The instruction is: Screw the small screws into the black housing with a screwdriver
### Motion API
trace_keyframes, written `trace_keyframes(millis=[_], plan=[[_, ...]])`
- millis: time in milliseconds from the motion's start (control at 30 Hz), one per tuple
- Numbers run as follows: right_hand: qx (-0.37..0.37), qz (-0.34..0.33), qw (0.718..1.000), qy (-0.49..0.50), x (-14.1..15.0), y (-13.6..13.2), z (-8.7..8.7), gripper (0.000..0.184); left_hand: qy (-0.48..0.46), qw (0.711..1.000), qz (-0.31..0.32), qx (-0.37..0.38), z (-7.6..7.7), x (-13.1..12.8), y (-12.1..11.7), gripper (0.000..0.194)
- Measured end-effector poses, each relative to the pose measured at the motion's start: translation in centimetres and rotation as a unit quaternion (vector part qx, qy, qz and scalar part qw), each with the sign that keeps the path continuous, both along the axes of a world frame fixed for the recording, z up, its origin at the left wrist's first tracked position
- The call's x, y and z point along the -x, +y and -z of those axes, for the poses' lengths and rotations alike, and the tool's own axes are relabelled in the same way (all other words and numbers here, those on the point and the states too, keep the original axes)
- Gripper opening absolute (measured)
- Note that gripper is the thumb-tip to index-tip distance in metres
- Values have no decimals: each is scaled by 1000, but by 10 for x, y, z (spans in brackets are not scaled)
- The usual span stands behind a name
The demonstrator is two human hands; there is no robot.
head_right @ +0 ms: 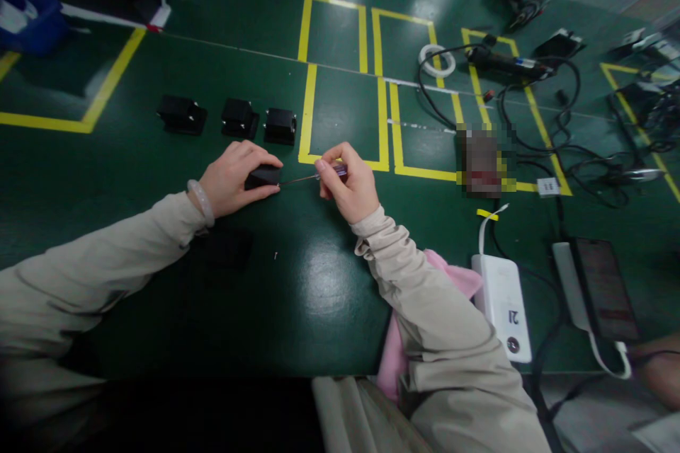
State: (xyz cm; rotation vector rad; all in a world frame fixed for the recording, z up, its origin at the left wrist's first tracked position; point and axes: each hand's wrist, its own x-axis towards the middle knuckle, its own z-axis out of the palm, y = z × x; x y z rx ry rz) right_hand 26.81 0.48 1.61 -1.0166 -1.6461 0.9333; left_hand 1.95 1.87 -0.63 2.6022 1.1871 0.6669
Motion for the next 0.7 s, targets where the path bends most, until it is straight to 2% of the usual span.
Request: trace_keyframes(millis=[100,267,533,700], plan=[[-4,-10,1000,6,0,1,0,32,0,1000,0,-3,0,0,0,35],[-2,-13,1000,9,0,2,1,41,6,1000,-4,2,1,0,0,36],[5,-3,1000,-5,0,1,1,36,6,1000,-3,4,-1,0,0,35],[11,-3,1000,1,0,2,1,43,11,1000,-5,2,-2,0,-1,36]])
